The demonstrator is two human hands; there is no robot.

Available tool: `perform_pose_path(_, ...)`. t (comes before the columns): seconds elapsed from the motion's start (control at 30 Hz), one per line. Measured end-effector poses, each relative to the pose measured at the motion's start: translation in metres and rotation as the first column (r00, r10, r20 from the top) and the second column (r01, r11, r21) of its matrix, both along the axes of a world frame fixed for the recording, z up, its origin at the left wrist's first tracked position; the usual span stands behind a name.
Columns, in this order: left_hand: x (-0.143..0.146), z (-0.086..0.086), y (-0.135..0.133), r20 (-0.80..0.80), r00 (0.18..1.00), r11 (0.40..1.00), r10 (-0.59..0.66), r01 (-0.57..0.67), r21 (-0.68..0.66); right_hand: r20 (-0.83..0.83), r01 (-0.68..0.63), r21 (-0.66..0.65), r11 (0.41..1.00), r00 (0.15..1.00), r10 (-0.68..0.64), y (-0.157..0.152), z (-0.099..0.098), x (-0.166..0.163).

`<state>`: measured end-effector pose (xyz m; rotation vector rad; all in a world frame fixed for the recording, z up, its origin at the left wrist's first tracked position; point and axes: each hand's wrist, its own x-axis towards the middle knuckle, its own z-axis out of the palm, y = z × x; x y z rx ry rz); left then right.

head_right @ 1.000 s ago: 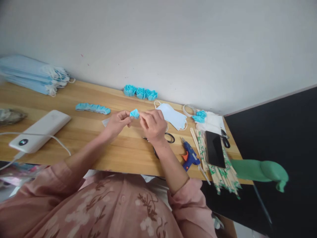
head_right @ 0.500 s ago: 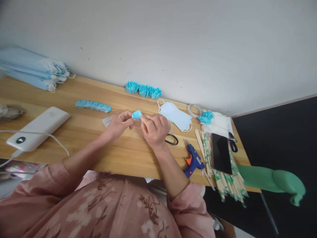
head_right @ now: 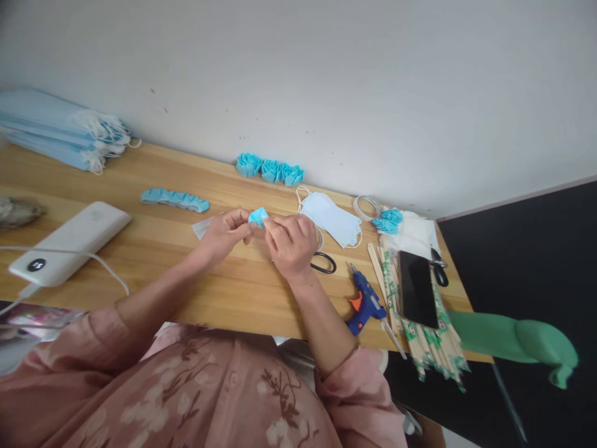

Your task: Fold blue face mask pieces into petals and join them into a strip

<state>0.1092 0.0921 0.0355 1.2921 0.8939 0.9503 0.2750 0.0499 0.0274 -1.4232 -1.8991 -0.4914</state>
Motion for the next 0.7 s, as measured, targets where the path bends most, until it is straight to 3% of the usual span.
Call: perform_pose_path(0.7, 0.001, -0.012, 0.005, 0.135, 0.991, 0.995, 0.001, -0.014, 0.100, 0.034, -0.061, 0.039, 0.997, 0.998, 0.060, 0.002, 0.002, -0.003)
